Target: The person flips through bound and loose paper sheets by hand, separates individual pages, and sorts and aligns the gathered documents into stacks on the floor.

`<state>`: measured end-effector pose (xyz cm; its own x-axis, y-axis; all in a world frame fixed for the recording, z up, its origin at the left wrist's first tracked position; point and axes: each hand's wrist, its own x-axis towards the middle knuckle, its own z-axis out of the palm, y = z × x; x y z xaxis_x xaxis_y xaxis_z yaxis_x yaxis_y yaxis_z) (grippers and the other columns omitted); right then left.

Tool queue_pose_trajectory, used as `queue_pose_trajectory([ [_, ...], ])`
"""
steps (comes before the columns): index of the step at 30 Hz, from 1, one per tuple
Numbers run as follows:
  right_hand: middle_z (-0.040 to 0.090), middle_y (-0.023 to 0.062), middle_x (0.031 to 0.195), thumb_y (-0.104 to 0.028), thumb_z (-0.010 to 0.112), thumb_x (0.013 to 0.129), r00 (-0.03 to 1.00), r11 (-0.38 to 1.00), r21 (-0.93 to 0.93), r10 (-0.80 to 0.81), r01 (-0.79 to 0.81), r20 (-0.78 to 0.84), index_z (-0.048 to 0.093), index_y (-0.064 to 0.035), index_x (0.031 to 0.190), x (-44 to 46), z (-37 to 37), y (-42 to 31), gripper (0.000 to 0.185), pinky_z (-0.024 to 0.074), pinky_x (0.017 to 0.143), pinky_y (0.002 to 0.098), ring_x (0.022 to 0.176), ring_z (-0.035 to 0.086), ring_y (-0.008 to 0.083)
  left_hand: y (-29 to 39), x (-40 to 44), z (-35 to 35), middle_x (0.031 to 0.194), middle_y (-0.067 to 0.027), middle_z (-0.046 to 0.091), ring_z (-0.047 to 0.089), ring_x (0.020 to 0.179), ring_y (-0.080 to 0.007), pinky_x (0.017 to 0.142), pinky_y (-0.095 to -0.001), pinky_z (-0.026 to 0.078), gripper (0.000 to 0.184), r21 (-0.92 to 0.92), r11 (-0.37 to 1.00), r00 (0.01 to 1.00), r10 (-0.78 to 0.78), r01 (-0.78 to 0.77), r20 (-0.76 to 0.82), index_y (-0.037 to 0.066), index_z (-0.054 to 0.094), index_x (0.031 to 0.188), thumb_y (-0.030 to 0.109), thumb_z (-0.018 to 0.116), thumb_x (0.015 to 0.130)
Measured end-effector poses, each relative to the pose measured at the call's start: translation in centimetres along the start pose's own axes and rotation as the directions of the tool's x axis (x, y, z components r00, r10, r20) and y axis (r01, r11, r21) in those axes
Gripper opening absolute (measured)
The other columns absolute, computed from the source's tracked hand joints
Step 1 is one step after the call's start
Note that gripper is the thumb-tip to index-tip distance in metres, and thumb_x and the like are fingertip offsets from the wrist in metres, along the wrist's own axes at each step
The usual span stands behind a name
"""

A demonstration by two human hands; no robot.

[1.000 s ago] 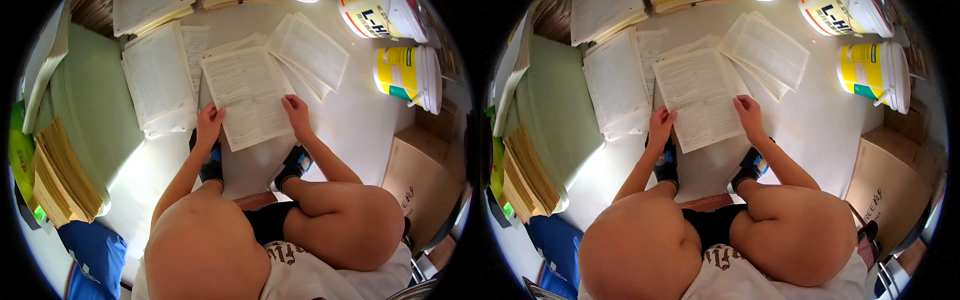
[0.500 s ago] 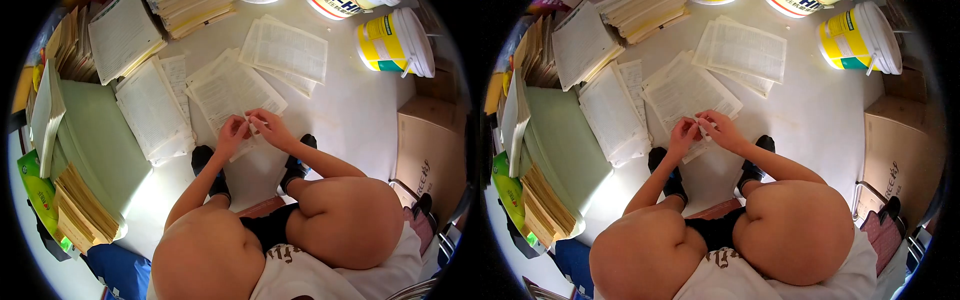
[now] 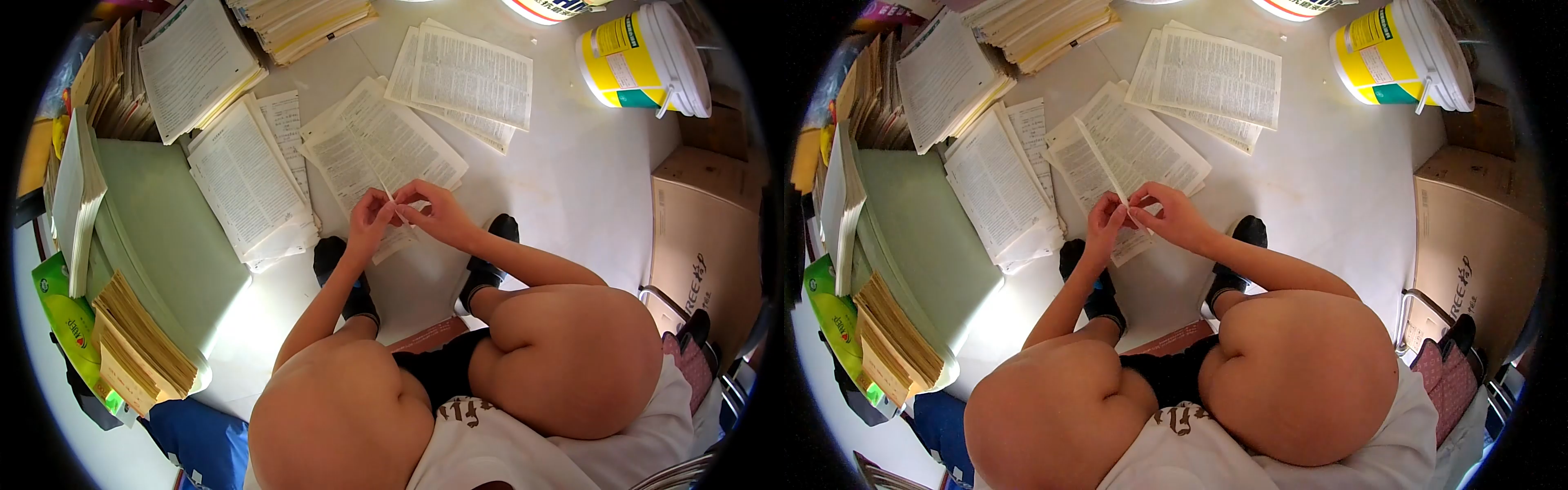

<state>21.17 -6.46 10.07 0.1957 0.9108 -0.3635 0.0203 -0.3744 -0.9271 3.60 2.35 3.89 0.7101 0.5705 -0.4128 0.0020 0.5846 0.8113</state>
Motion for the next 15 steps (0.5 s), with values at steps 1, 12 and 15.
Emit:
queue_pose_trajectory([
  [1,0.071,0.0081,0.106,-0.019,0.070,0.098,1.000,1.000,-0.014,-0.002,0.002,-0.001,0.066,-0.0036,0.110,0.0,0.0,0.0,0.020,0.0582,0.073,0.0319,0.103,0.072,0.0197,0.0,0.0,-0.1,0.098,-0.0063,0.066,0.067,0.086,-0.0143,0.075,-0.0303,0.059,0.019,0.015,1.000,1.000,0.015,-0.015,0.005,0.002,0.056,0.105,0.019,0.063,0.104],
  [12,0.069,0.0090,0.107,-0.025,0.074,0.095,0.998,0.999,0.041,-0.018,0.020,-0.059,0.061,-0.0019,0.113,-0.1,0.4,0.2,0.032,0.0580,0.074,0.0320,0.103,0.071,0.0204,0.5,-0.2,0.2,0.097,-0.0082,0.068,0.070,0.085,-0.0167,0.078,-0.0312,0.060,0.016,0.027,1.000,1.000,0.010,-0.010,-0.010,-0.001,0.059,0.106,0.014,0.061,0.104],
  [15,0.068,0.0084,0.109,-0.026,0.074,0.095,0.998,0.999,-0.011,-0.031,0.030,-0.055,0.060,-0.0017,0.114,0.3,0.3,1.2,0.034,0.0579,0.073,0.0319,0.102,0.071,0.0204,0.7,-0.2,0.2,0.095,-0.0084,0.069,0.070,0.084,-0.0164,0.079,-0.0303,0.059,0.016,0.054,0.999,1.000,0.005,-0.005,-0.008,-0.001,0.060,0.105,0.014,0.061,0.104],
])
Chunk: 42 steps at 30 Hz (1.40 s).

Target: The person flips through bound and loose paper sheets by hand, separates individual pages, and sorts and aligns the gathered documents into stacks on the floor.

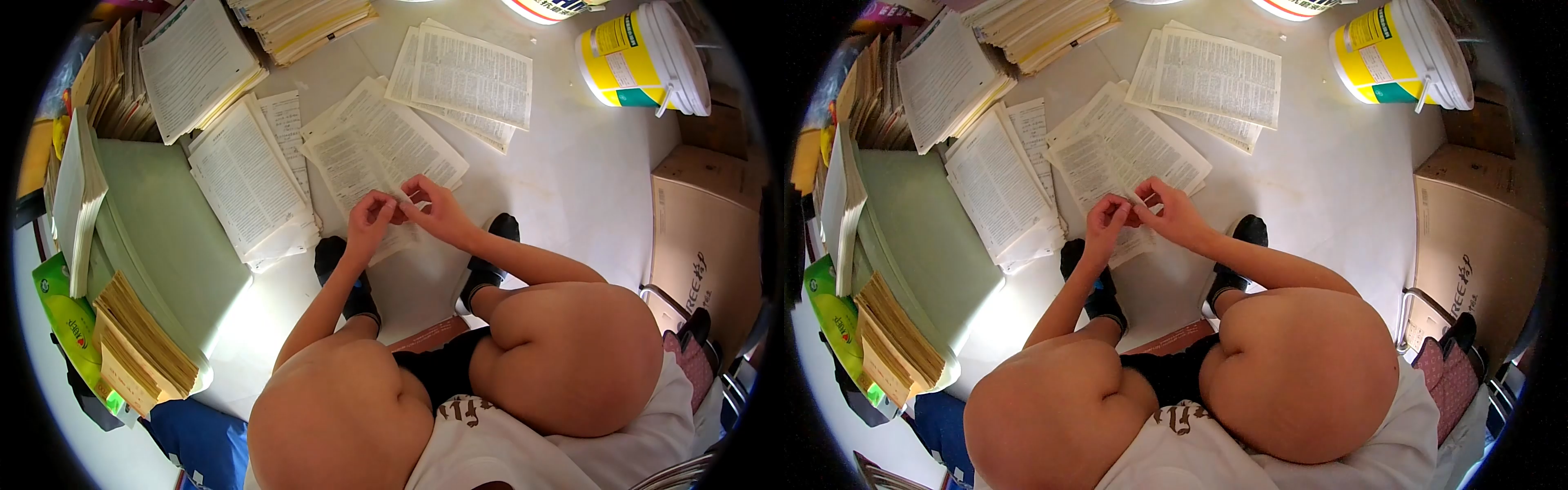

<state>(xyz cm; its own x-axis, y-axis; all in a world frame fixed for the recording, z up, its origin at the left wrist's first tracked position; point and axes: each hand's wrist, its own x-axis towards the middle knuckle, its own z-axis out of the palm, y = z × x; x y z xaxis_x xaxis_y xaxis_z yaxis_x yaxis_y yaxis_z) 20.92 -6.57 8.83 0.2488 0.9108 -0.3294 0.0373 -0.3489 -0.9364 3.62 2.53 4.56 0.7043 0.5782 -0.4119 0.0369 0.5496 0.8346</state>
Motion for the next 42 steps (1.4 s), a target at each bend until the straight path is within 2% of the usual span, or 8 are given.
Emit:
queue_pose_trajectory([
  [8,0.063,0.0122,0.112,-0.015,0.064,0.101,0.991,0.996,0.012,-0.088,0.087,0.101,0.064,-0.0003,0.113,-0.4,0.0,-0.6,0.019,0.0623,0.075,0.0340,0.102,0.070,0.0216,1.0,0.0,-0.1,0.096,-0.0079,0.069,0.069,0.083,-0.0151,0.077,-0.0305,0.060,0.020,0.103,0.995,1.000,0.017,-0.015,-0.017,-0.001,0.061,0.103,0.019,0.062,0.104],
  [17,0.066,0.0110,0.108,-0.006,0.055,0.103,0.997,0.974,0.215,0.069,-0.071,0.018,0.065,0.0012,0.110,-0.1,0.3,0.8,0.014,0.0648,0.078,0.0355,0.097,0.070,0.0217,-0.4,0.5,-0.8,0.096,-0.0098,0.069,0.071,0.085,-0.0170,0.079,-0.0334,0.061,0.019,-0.027,0.999,0.999,-0.046,0.046,-0.007,-0.001,0.059,0.104,0.017,0.062,0.104],
  [22,0.066,0.0089,0.110,-0.005,0.055,0.104,0.998,1.000,-0.007,0.021,-0.021,0.061,0.064,0.0012,0.114,-0.1,-0.1,0.7,0.014,0.0628,0.082,0.0322,0.102,0.068,0.0176,-0.5,0.6,-0.7,0.097,-0.0115,0.069,0.072,0.086,-0.0185,0.080,-0.0338,0.061,0.019,-0.019,0.999,1.000,-0.028,0.028,-0.005,-0.002,0.058,0.105,0.017,0.062,0.104],
  [26,0.066,0.0097,0.109,-0.004,0.056,0.103,0.999,0.999,-0.035,-0.007,0.008,0.044,0.063,0.0011,0.114,0.0,0.2,1.7,0.014,0.0627,0.083,0.0327,0.101,0.068,0.0174,-0.5,0.7,-0.7,0.099,-0.0119,0.069,0.072,0.086,-0.0195,0.080,-0.0343,0.061,0.019,0.012,0.999,0.999,-0.039,0.039,-0.005,-0.002,0.058,0.106,0.017,0.061,0.105],
  [28,0.067,0.0124,0.104,-0.008,0.061,0.098,1.000,0.994,0.107,0.029,-0.028,-0.012,0.066,-0.0011,0.110,-0.1,0.5,1.6,0.014,0.0586,0.078,0.0359,0.093,0.070,0.0247,-0.6,0.8,-0.8,0.100,-0.0122,0.069,0.073,0.087,-0.0202,0.080,-0.0347,0.062,0.020,0.004,0.999,0.999,-0.047,0.047,-0.024,-0.002,0.058,0.106,0.018,0.061,0.105],
  [32,0.067,0.0101,0.109,-0.002,0.055,0.103,0.999,0.999,0.001,0.035,-0.035,0.034,0.063,0.0018,0.113,0.0,0.3,1.9,0.015,0.0623,0.084,0.0336,0.102,0.068,0.0179,-0.9,0.7,-0.8,0.100,-0.0119,0.069,0.073,0.088,-0.0204,0.081,-0.0352,0.062,0.021,0.003,0.999,0.999,-0.044,0.044,-0.033,-0.003,0.057,0.108,0.018,0.060,0.105],
  [38,0.067,0.0134,0.106,-0.015,0.067,0.096,1.000,1.000,-0.028,0.011,-0.012,-0.014,0.064,-0.0040,0.117,-0.3,0.3,1.2,0.024,0.0574,0.081,0.0370,0.094,0.070,0.0258,-1.4,0.7,-1.1,0.093,-0.0038,0.065,0.066,0.081,-0.0117,0.073,-0.0272,0.057,0.013,0.129,0.992,0.997,0.013,-0.002,-0.080,0.002,0.060,0.102,0.013,0.065,0.102],
  [42,0.067,0.0137,0.109,-0.017,0.072,0.092,0.972,0.962,-0.272,-0.051,-0.013,-0.229,0.059,-0.0037,0.123,0.5,-0.5,3.4,0.036,0.0561,0.084,0.0376,0.098,0.068,0.0252,-1.4,0.7,-1.4,0.087,0.0010,0.059,0.057,0.079,-0.0066,0.068,-0.0230,0.048,0.009,0.218,0.975,0.992,0.063,-0.037,-0.112,0.003,0.059,0.097,0.008,0.066,0.099],
])
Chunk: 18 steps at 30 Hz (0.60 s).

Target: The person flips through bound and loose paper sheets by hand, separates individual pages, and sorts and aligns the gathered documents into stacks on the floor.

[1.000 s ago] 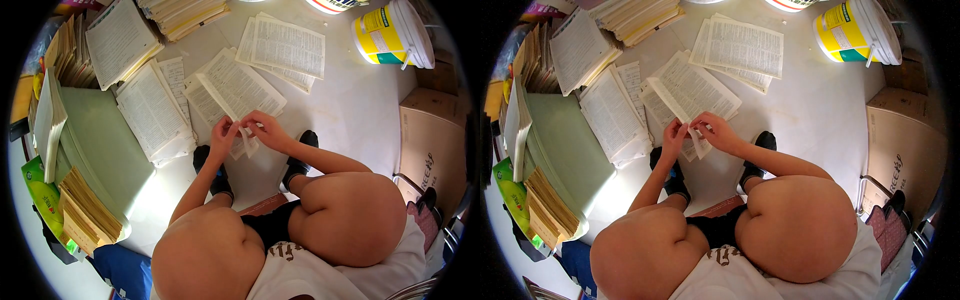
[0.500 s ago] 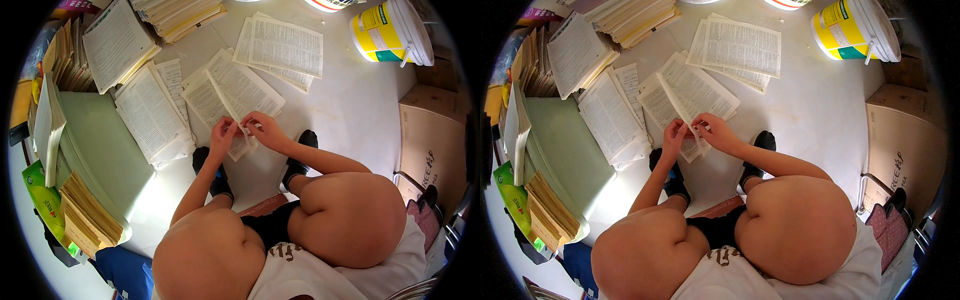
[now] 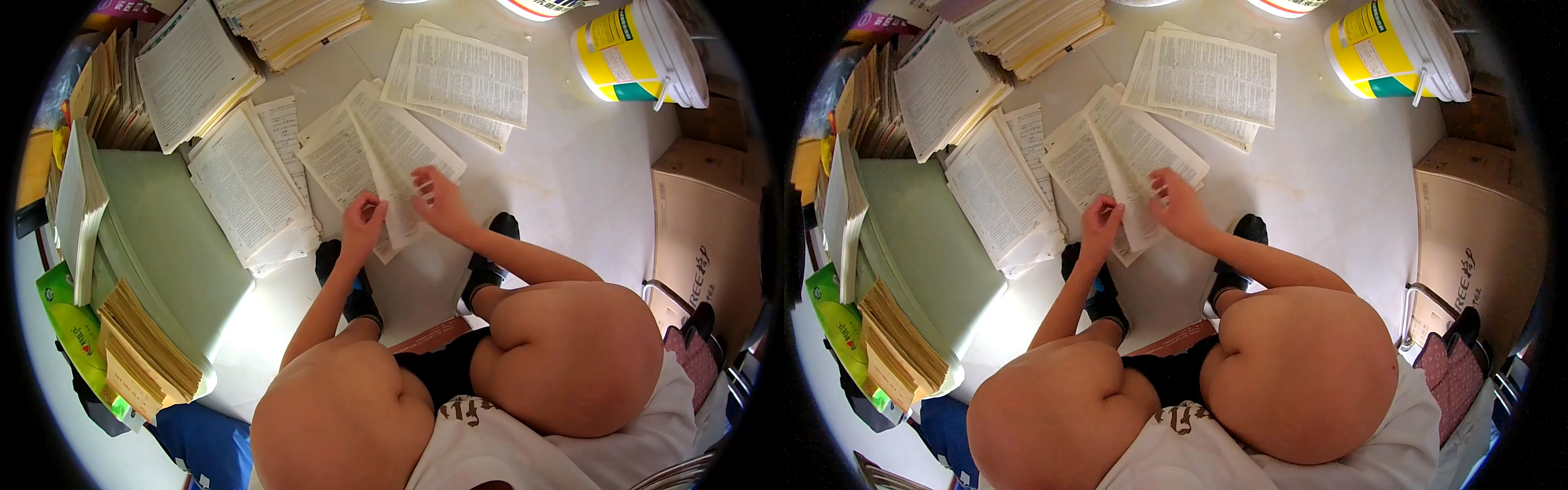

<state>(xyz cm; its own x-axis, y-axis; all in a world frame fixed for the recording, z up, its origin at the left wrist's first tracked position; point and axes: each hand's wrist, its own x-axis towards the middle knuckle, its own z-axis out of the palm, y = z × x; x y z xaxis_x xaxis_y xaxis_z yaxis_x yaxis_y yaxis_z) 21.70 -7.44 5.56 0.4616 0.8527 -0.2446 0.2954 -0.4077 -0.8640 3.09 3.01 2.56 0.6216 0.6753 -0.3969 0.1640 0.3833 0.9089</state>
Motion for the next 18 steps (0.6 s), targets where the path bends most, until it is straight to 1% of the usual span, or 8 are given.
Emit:
queue_pose_trajectory([
  [2,0.067,0.0149,0.111,-0.018,0.073,0.089,0.996,0.997,-0.081,0.001,-0.009,-0.089,0.058,-0.0042,0.125,1.1,-1.2,2.0,0.041,0.0546,0.088,0.0403,0.098,0.068,0.0283,-0.1,0.1,-0.6,0.086,0.0018,0.058,0.055,0.079,-0.0059,0.067,-0.0226,0.046,0.010,0.056,0.996,0.997,0.065,-0.063,-0.034,0.003,0.058,0.096,0.007,0.065,0.099],
  [4,0.066,0.0163,0.115,-0.015,0.074,0.087,0.964,0.961,0.080,0.264,-0.264,0.002,0.058,-0.0024,0.123,2.0,-2.9,3.2,0.041,0.0525,0.093,0.0414,0.104,0.066,0.0307,0.8,-0.2,-1.1,0.085,0.0023,0.056,0.052,0.079,-0.0060,0.070,-0.0225,0.043,0.010,-0.029,0.999,0.996,0.017,-0.019,-0.090,0.003,0.056,0.094,0.006,0.064,0.099],
  [5,0.066,0.0163,0.115,-0.015,0.074,0.087,0.964,0.961,0.083,0.266,-0.265,-0.002,0.058,-0.0024,0.123,2.5,-3.7,4.0,0.041,0.0525,0.093,0.0414,0.104,0.066,0.0307,1.5,-0.5,-1.3,0.086,0.0016,0.058,0.054,0.083,-0.0064,0.076,-0.0233,0.046,0.011,0.000,1.000,0.996,-0.010,0.010,-0.091,0.002,0.057,0.095,0.009,0.064,0.101],
  [7,0.057,0.0199,0.133,-0.021,0.077,0.085,0.993,0.988,-0.156,-0.005,-0.013,-0.118,0.056,-0.0041,0.130,3.8,-5.4,5.7,0.052,0.0487,0.102,0.0450,0.119,0.060,0.0368,1.4,-0.6,-1.4,0.090,-0.0003,0.062,0.057,0.087,-0.0080,0.081,-0.0241,0.047,0.012,-0.031,0.998,0.996,-0.051,0.049,-0.067,0.002,0.058,0.098,0.012,0.063,0.102],
  [8,0.057,0.0199,0.133,-0.021,0.077,0.085,0.992,0.987,-0.158,-0.003,-0.017,-0.124,0.056,-0.0041,0.130,4.6,-6.6,6.2,0.052,0.0487,0.102,0.0450,0.119,0.060,0.0368,1.2,-0.5,-1.3,0.095,-0.0021,0.065,0.061,0.092,-0.0096,0.085,-0.0248,0.049,0.013,-0.065,0.994,0.995,-0.091,0.088,-0.048,0.001,0.060,0.101,0.014,0.063,0.103],
  [10,0.043,0.0222,0.149,-0.028,0.079,0.084,0.958,0.790,-0.611,-0.217,0.059,-0.189,0.049,-0.0072,0.141,6.4,-9.4,5.7,0.068,0.0440,0.110,0.0484,0.134,0.048,0.0423,0.7,-0.3,-0.6,0.101,-0.0043,0.067,0.063,0.097,-0.0117,0.088,-0.0261,0.050,0.015,-0.073,0.995,0.997,-0.067,0.065,-0.024,0.001,0.061,0.105,0.016,0.063,0.103],
  [13,0.035,0.0228,0.154,-0.034,0.082,0.082,0.981,0.700,-0.714,-0.154,0.023,-0.119,0.043,-0.0139,0.149,8.7,-11.8,7.2,0.081,0.0420,0.112,0.0550,0.141,0.039,0.0455,-0.1,-0.1,0.0,0.112,-0.0075,0.069,0.065,0.106,-0.0154,0.093,-0.0285,0.051,0.020,0.033,0.999,1.000,-0.027,0.026,0.017,0.001,0.062,0.111,0.019,0.064,0.103],
  [18,0.042,0.0232,0.149,-0.031,0.082,0.080,0.993,0.517,-0.856,-0.109,0.021,-0.041,0.044,-0.0147,0.150,10.2,-12.3,6.9,0.081,0.0437,0.105,0.0577,0.135,0.046,0.0423,-1.1,-0.3,0.3,0.116,-0.0082,0.068,0.066,0.109,-0.0174,0.096,-0.0308,0.052,0.024,0.156,0.987,0.999,-0.035,0.029,0.037,0.001,0.062,0.116,0.020,0.067,0.102],
])
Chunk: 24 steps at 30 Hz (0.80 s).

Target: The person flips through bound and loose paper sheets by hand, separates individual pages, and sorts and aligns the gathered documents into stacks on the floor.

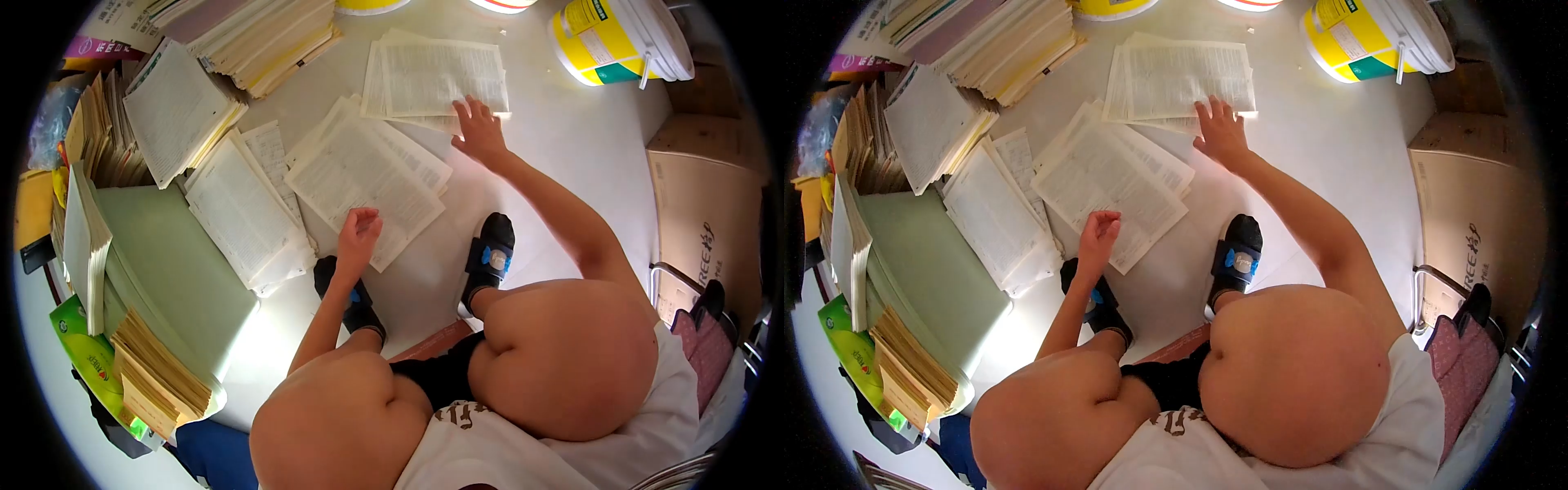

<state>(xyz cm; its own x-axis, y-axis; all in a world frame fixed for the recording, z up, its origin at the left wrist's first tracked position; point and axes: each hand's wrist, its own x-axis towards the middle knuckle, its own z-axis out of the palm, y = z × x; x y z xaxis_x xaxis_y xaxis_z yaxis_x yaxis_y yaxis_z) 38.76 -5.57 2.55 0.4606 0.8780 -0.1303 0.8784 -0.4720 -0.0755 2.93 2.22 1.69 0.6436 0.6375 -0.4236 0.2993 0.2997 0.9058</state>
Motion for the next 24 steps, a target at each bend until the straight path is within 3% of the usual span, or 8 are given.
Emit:
queue_pose_trajectory([
  [5,0.055,0.0179,0.128,-0.027,0.081,0.081,0.998,0.993,-0.113,-0.037,0.031,-0.052,0.051,-0.0130,0.143,2.4,0.8,1.0,0.070,0.0457,0.096,0.0549,0.116,0.058,0.0369,0.5,0.0,0.0,0.117,-0.0089,0.068,0.066,0.110,-0.0185,0.095,-0.0319,0.054,0.027,0.061,0.998,1.000,-0.018,0.018,0.003,0.002,0.062,0.117,0.020,0.070,0.099],
  [7,0.057,0.0142,0.115,-0.029,0.082,0.081,0.994,0.965,-0.253,-0.088,0.068,-0.069,0.056,-0.0109,0.132,3.2,1.2,1.4,0.060,0.0463,0.094,0.0537,0.108,0.060,0.0355,0.6,0.0,0.2,0.117,-0.0090,0.068,0.066,0.109,-0.0185,0.094,-0.0320,0.054,0.027,0.093,0.995,1.000,-0.023,0.023,0.007,0.002,0.062,0.117,0.020,0.070,0.099],
  [14,0.058,0.0158,0.112,-0.032,0.083,0.082,0.993,0.991,-0.115,-0.080,0.070,-0.087,0.058,-0.0069,0.124,2.5,-0.8,0.0,0.054,0.0492,0.090,0.0511,0.103,0.062,0.0332,0.4,-0.1,0.4,0.115,-0.0090,0.068,0.067,0.108,-0.0190,0.094,-0.0319,0.054,0.026,0.079,0.997,1.000,-0.013,0.011,0.021,0.002,0.062,0.117,0.018,0.069,0.099],
  [17,0.059,0.0150,0.108,-0.030,0.083,0.081,0.995,0.991,-0.087,-0.101,0.099,-0.011,0.058,-0.0055,0.123,3.5,-1.2,0.3,0.054,0.0508,0.088,0.0507,0.098,0.064,0.0328,0.6,-0.1,0.5,0.115,-0.0088,0.068,0.066,0.107,-0.0188,0.094,-0.0320,0.054,0.024,0.119,0.993,1.000,-0.017,0.015,0.014,0.002,0.062,0.115,0.017,0.069,0.099],
  [19,0.061,0.0157,0.104,-0.022,0.080,0.083,0.994,0.992,-0.074,-0.100,0.104,0.048,0.058,-0.0055,0.120,4.0,-2.3,0.3,0.046,0.0529,0.084,0.0468,0.097,0.066,0.0346,-0.6,0.1,0.0,0.114,-0.0087,0.068,0.066,0.105,-0.0184,0.093,-0.0321,0.054,0.026,0.140,0.990,0.999,-0.002,-0.003,0.037,0.002,0.061,0.117,0.017,0.069,0.099],
  [22,0.062,0.0147,0.104,-0.013,0.072,0.087,0.992,0.981,-0.159,-0.122,0.114,-0.041,0.059,-0.0048,0.115,4.9,-0.3,1.3,0.032,0.0546,0.077,0.0460,0.093,0.068,0.0354,-0.7,0.6,0.2,0.113,-0.0087,0.067,0.066,0.103,-0.0181,0.091,-0.0324,0.054,0.031,0.161,0.987,0.999,0.017,-0.024,0.045,0.003,0.058,0.123,0.018,0.069,0.098],
  [24,0.064,0.0141,0.103,-0.010,0.068,0.087,0.992,0.990,-0.093,-0.114,0.109,-0.055,0.059,-0.0051,0.112,4.8,-0.4,1.7,0.027,0.0551,0.075,0.0464,0.092,0.069,0.0352,-0.4,0.5,0.2,0.113,-0.0087,0.067,0.066,0.101,-0.0180,0.091,-0.0325,0.053,0.034,0.169,0.985,1.000,0.011,-0.015,0.025,0.003,0.056,0.126,0.018,0.069,0.098],
])
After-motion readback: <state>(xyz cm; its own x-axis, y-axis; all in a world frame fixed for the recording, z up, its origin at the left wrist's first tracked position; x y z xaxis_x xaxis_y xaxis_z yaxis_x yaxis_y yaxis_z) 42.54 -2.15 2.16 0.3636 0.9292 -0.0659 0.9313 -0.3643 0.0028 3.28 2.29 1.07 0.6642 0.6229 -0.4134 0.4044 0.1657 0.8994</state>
